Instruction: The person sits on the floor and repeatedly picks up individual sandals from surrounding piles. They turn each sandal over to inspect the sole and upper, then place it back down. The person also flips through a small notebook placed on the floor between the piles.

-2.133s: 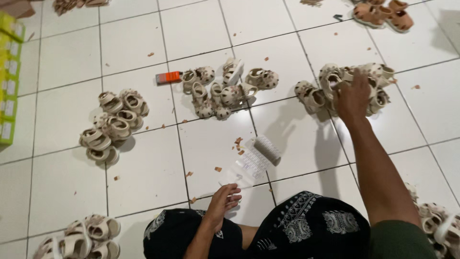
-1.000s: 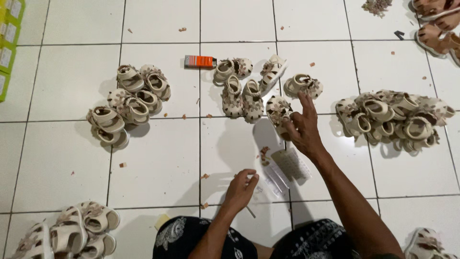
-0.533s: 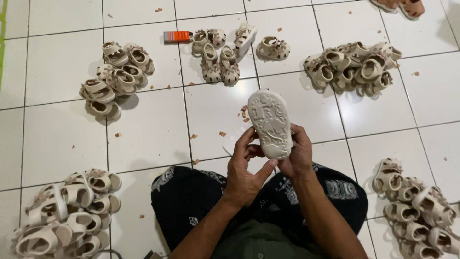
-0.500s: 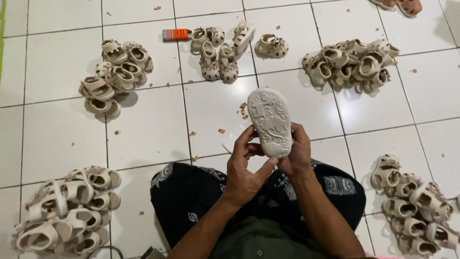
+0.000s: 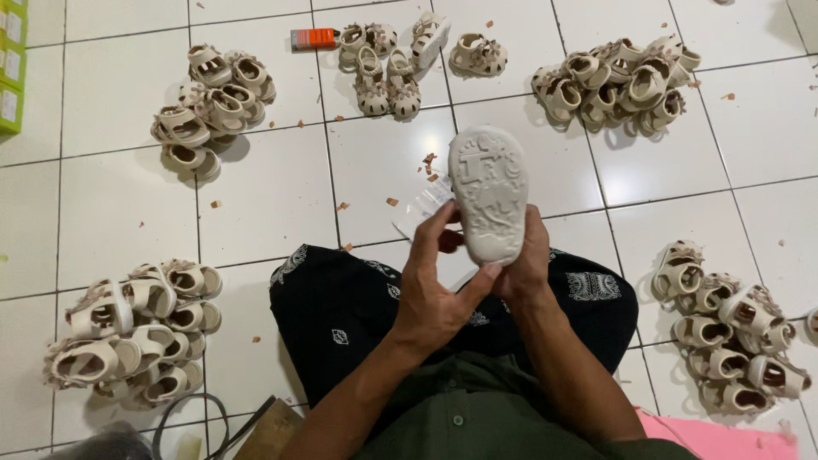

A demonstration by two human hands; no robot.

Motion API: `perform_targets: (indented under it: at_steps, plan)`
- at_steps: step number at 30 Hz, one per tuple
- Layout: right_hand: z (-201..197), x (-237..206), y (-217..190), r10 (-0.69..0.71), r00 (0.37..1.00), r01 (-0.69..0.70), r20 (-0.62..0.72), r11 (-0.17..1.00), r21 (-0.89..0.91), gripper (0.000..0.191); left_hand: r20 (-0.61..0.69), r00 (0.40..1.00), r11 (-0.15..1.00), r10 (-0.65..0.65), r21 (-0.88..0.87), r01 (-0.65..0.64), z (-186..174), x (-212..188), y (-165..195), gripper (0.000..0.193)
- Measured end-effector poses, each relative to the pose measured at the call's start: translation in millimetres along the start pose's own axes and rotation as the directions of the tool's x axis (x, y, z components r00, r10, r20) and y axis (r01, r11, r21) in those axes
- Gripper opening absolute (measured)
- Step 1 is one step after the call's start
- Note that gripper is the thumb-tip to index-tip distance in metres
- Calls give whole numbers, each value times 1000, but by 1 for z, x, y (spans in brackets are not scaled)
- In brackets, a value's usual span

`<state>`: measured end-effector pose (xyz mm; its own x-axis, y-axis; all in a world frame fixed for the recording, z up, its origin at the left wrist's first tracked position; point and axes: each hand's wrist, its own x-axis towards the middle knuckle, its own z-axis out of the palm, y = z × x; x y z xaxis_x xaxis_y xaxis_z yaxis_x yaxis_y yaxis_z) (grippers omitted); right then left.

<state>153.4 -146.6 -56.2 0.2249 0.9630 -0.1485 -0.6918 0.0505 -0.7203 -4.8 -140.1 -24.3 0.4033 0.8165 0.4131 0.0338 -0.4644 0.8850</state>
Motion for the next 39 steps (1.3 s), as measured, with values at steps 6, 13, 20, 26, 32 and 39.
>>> perform_targets:
  at_steps: [6,13,20,26,32,39]
  plan:
    - [14,-43,-24,-315,830,529,460,183,-829,36,61,903,734,-426,-560,384,-13,-1,-37,77]
    - [-4,-51,-53,-168,986,164,19,928,-335,31,344,833,102,-434,-900,425,-27,-11,-66,94]
    - [-9,-50,-47,-157,987,160,41,901,-403,36,477,844,-18,-245,-873,487,-13,-26,-67,87]
    - [-9,-49,-41,-153,985,173,83,826,-536,39,565,796,2,-217,-815,579,-8,-33,-72,81]
    - [-12,-49,-37,-214,969,241,124,703,-669,38,524,802,62,-288,-825,562,-3,-36,-76,78]
    - [-6,-53,-17,-491,870,224,33,335,-915,29,547,797,101,-258,-805,585,14,-34,-66,86]
